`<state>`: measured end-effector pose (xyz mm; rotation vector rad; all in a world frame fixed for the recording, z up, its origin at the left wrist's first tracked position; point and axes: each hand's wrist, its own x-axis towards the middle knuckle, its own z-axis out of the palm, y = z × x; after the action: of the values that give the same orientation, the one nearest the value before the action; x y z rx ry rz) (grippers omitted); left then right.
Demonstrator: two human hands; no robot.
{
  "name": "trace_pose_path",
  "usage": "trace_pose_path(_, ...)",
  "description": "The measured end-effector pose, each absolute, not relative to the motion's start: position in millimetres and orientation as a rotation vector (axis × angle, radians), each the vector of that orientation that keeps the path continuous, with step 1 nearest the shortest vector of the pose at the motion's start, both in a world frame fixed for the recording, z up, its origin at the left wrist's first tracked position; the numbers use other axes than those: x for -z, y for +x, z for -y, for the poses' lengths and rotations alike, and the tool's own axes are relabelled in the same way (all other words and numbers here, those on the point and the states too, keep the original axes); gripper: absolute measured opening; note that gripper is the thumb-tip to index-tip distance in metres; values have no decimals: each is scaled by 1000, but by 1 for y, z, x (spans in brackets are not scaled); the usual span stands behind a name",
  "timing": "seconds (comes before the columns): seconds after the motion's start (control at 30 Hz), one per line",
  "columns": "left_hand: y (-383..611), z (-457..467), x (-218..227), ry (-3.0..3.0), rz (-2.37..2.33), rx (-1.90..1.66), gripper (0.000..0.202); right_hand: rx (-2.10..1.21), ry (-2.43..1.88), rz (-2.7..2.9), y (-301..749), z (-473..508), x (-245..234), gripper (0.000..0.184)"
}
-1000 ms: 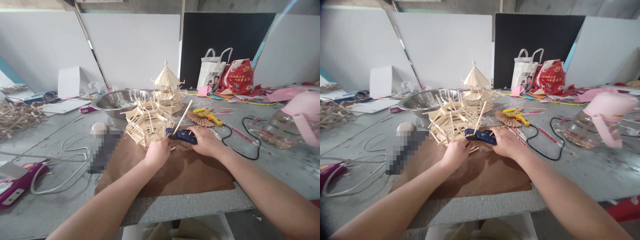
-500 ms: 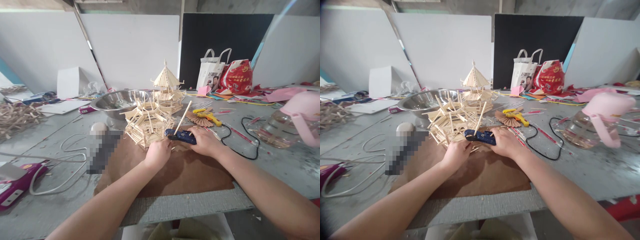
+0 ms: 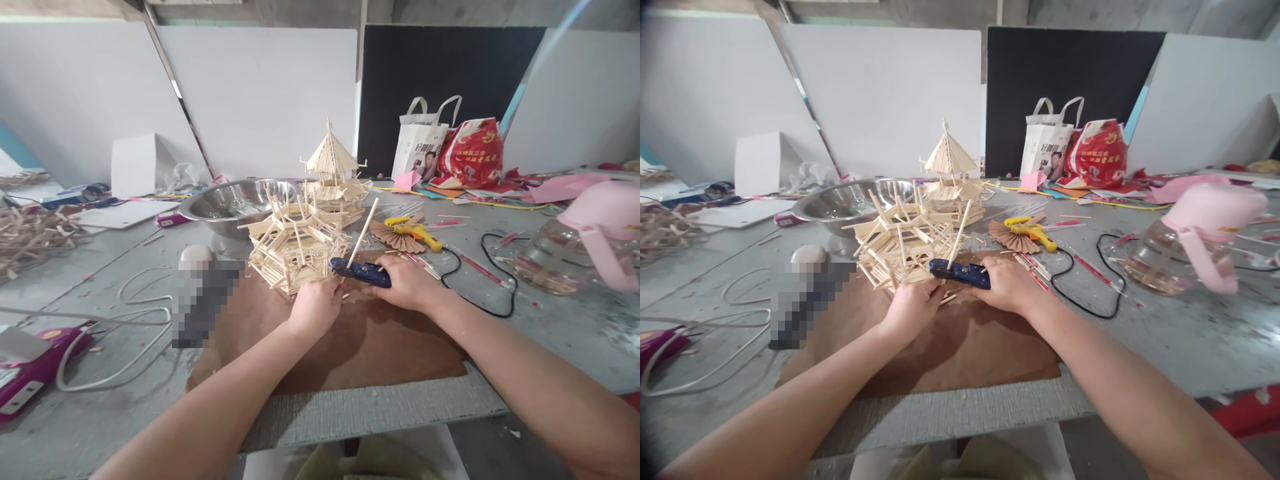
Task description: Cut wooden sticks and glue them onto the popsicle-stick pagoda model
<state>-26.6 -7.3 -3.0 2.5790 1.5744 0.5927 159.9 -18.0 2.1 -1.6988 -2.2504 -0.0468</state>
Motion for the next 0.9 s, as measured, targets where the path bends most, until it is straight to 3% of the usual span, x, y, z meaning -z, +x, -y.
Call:
trace_pose_path(0.17,-26,8,3,2576,-1586,-590,24,2,-1678,2278,162,16,-2,55)
trace_pose_path(0.9,-28,3,4,2475,-1589,-580,25,5,-1781,2235,159,17,0,63)
